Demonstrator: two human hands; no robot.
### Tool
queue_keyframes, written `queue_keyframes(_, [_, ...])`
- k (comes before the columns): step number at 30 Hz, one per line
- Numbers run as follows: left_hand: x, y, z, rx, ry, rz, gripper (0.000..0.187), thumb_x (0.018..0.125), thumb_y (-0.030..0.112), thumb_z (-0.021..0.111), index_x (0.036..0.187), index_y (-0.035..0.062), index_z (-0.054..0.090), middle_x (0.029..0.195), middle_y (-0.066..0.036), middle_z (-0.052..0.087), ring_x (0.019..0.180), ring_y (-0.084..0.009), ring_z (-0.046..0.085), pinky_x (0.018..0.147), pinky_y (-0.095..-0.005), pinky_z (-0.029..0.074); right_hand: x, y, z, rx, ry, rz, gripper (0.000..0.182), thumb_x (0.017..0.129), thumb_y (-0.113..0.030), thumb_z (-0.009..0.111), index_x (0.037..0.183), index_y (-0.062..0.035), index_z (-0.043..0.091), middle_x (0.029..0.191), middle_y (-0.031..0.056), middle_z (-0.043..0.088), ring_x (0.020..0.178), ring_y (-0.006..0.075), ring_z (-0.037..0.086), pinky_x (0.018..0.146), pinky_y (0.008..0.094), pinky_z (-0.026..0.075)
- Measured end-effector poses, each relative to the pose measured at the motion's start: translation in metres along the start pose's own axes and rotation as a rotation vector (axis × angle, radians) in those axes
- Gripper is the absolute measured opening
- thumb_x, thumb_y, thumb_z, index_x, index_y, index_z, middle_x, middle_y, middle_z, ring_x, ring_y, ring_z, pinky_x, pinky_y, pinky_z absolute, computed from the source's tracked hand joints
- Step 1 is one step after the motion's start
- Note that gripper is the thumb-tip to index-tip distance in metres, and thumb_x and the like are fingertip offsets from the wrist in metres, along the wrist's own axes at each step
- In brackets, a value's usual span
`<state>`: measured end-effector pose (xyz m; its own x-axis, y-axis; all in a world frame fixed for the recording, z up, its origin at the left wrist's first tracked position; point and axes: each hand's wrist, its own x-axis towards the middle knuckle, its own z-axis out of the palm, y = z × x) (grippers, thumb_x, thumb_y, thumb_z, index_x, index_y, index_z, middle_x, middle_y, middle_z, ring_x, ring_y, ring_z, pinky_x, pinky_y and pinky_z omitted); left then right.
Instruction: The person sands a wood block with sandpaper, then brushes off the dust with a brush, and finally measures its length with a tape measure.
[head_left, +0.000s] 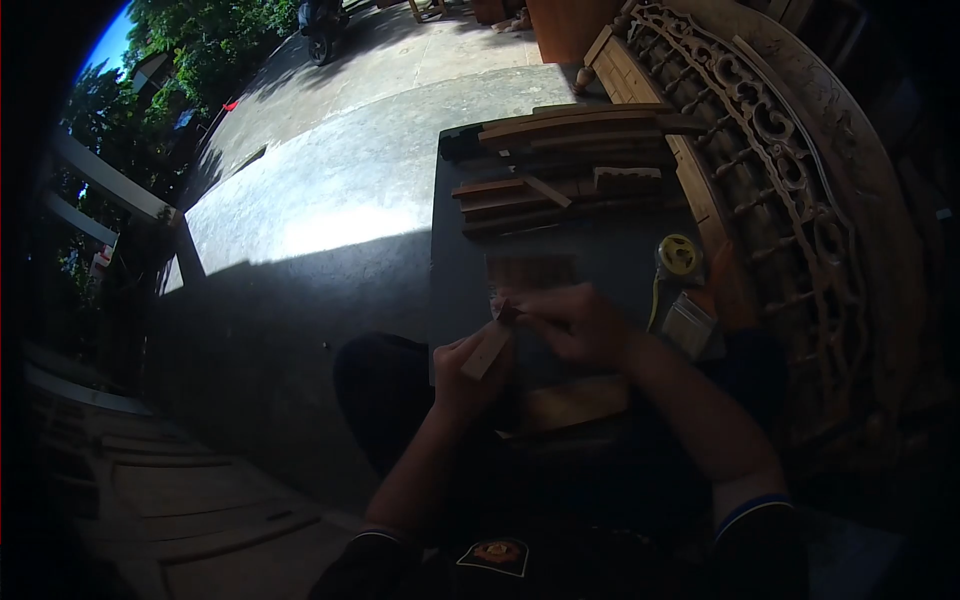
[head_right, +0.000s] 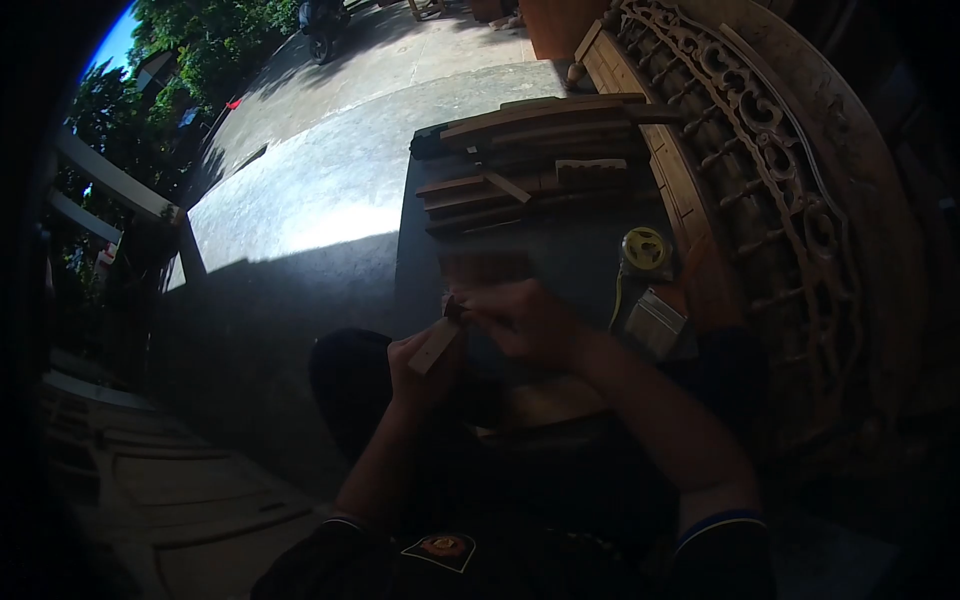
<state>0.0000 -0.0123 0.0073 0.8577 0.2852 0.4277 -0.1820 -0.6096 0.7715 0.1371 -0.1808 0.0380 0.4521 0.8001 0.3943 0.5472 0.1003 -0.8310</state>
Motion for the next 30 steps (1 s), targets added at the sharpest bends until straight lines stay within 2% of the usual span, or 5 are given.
queue_keyframes(9, [-0.016, -0.025, -0.002, -0.24, -0.034, 0.02, 0.018, 0.089, 0.011, 0.081, 0.101, -0.0008, 0.074, 0.087, -0.007, 0.075, 0.08, -0.0134, 0.074, 0.068, -0.0292, 0.058, -0.007, -0.041, 0.038, 0.017, -0.122, -0.32, 0.033, 0.098, -0.009, 0.068, 0.131, -0.0053, 0.07, 0.119, 0.0167, 0.075, 0.109, 0.0326, 0.075, 0.095, 0.0401, 0.062])
queue_keyframes(14, [-0.002, 0.0, 0.0, -0.068, 0.013, -0.168, 0.026, 0.08, 0.014, 0.085, 0.101, 0.0012, 0.075, 0.082, -0.007, 0.076, 0.076, -0.0197, 0.077, 0.067, -0.0332, 0.059, 0.012, 0.038, -0.021, -0.284, 0.145, 0.163, 0.034, 0.097, -0.008, 0.069, 0.131, -0.0049, 0.07, 0.12, 0.0156, 0.075, 0.109, 0.0334, 0.074, 0.096, 0.0411, 0.061])
queue_keyframes(17, [0.003, 0.007, -0.009, -0.149, -0.03, -0.346, 0.022, 0.083, 0.011, 0.083, 0.102, 0.0012, 0.075, 0.08, -0.009, 0.076, 0.074, -0.0196, 0.077, 0.064, -0.0317, 0.058, 0.011, 0.025, -0.007, -0.229, 0.115, 0.025, 0.031, 0.097, -0.008, 0.068, 0.127, -0.0037, 0.072, 0.119, 0.016, 0.076, 0.11, 0.0331, 0.074, 0.095, 0.0404, 0.061])
queue_keyframes(20, [-0.006, -0.023, -0.003, -0.189, 0.071, 0.183, 0.018, 0.089, 0.009, 0.08, 0.104, 0.0006, 0.076, 0.076, -0.009, 0.075, 0.068, -0.0169, 0.076, 0.061, -0.0285, 0.057, -0.002, -0.032, 0.027, -0.033, 0.004, -0.247, 0.026, 0.098, -0.01, 0.067, 0.121, -0.0026, 0.074, 0.117, 0.0167, 0.076, 0.111, 0.0329, 0.074, 0.094, 0.04, 0.061])
queue_keyframes(30, [0.002, 0.005, -0.001, -0.021, 0.031, -0.04, 0.012, 0.09, 0.007, 0.078, 0.1, 0.0005, 0.075, 0.077, -0.006, 0.075, 0.068, -0.0142, 0.075, 0.058, -0.0298, 0.057, 0.011, 0.018, -0.017, -0.166, 0.095, 0.162, 0.024, 0.097, -0.01, 0.069, 0.119, -0.0005, 0.074, 0.124, 0.0184, 0.074, 0.122, 0.0318, 0.069, 0.104, 0.038, 0.057])
